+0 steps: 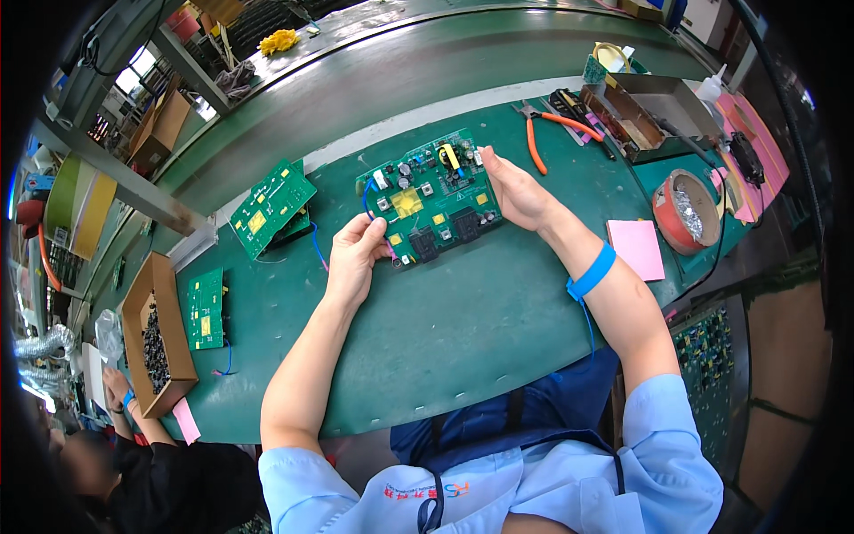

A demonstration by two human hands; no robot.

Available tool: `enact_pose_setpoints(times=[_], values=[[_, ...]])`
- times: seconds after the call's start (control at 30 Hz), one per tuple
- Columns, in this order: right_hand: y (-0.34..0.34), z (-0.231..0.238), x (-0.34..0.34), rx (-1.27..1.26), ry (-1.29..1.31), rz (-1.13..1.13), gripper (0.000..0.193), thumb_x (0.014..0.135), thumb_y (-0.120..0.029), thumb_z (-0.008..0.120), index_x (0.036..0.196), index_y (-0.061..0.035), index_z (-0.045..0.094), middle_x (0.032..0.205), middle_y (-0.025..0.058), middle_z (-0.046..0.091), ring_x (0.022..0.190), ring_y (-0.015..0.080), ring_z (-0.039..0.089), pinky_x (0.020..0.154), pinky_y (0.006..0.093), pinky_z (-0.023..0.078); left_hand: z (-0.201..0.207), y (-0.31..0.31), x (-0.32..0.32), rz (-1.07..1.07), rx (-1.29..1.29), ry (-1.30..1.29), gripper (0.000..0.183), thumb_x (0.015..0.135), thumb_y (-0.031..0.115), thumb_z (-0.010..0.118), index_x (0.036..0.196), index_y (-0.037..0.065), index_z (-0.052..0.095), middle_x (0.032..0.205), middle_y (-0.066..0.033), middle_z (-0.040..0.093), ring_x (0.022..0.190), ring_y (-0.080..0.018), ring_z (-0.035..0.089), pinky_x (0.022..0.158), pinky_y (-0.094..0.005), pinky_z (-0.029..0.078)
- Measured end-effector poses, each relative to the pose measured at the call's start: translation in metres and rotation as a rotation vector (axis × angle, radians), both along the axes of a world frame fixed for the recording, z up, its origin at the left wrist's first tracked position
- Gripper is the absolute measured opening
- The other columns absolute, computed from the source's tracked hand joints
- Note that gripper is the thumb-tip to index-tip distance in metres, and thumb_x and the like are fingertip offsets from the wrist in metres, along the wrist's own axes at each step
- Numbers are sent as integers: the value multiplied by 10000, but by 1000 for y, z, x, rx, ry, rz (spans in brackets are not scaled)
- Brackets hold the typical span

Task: The person assembles green circuit boards at a workbench. They pick up boards, use orange pliers to trim wires or components, and stack the finished boards. The person handles the boards one at a time, flipping them to inspect both sides before placing them in a pile.

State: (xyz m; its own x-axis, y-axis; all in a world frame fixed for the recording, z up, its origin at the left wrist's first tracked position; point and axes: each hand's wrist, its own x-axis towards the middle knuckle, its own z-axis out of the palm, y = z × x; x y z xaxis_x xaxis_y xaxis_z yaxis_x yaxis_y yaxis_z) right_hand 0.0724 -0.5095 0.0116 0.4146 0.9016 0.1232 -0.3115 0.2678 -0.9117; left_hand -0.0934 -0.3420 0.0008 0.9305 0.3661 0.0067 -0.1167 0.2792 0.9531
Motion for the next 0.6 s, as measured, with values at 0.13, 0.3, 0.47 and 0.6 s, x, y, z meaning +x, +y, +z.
enact_pose_setpoints(times=[0.13, 0.3, 0.47, 0.6], values=[[0, 1, -2, 24, 102, 28, 544, 856, -443, 290, 1227, -45, 290, 1201, 91, 394, 1087, 184, 403, 900, 318, 341, -4, 3, 2, -12, -46, 16, 176, 819, 172, 506, 880, 11, 544, 773, -31, 577, 636, -76, 536, 574, -225, 459], [3, -4, -1, -10, 175, 43, 554, 850, -457, 294, 1223, -48, 290, 1197, 93, 397, 1088, 186, 403, 898, 323, 344, -3, 2, 2, 3, -50, 59, 193, 827, 180, 492, 892, 4, 538, 787, -47, 582, 661, -88, 548, 597, -233, 464], [2, -7, 1, -53, 159, 6, 574, 843, -472, 303, 1223, -42, 282, 1182, 106, 405, 1077, 182, 408, 897, 323, 345, -3, 2, 4, 7, -28, 93, 217, 837, 186, 474, 910, -10, 533, 810, -58, 584, 676, -90, 549, 609, -239, 465], [2, -2, -3, -122, 122, -123, 573, 840, -465, 339, 1215, -34, 296, 1135, 121, 437, 1038, 175, 434, 856, 309, 367, -6, 6, 4, 5, -65, 107, 221, 839, 181, 468, 921, -14, 532, 819, -60, 585, 678, -91, 549, 615, -240, 464]])
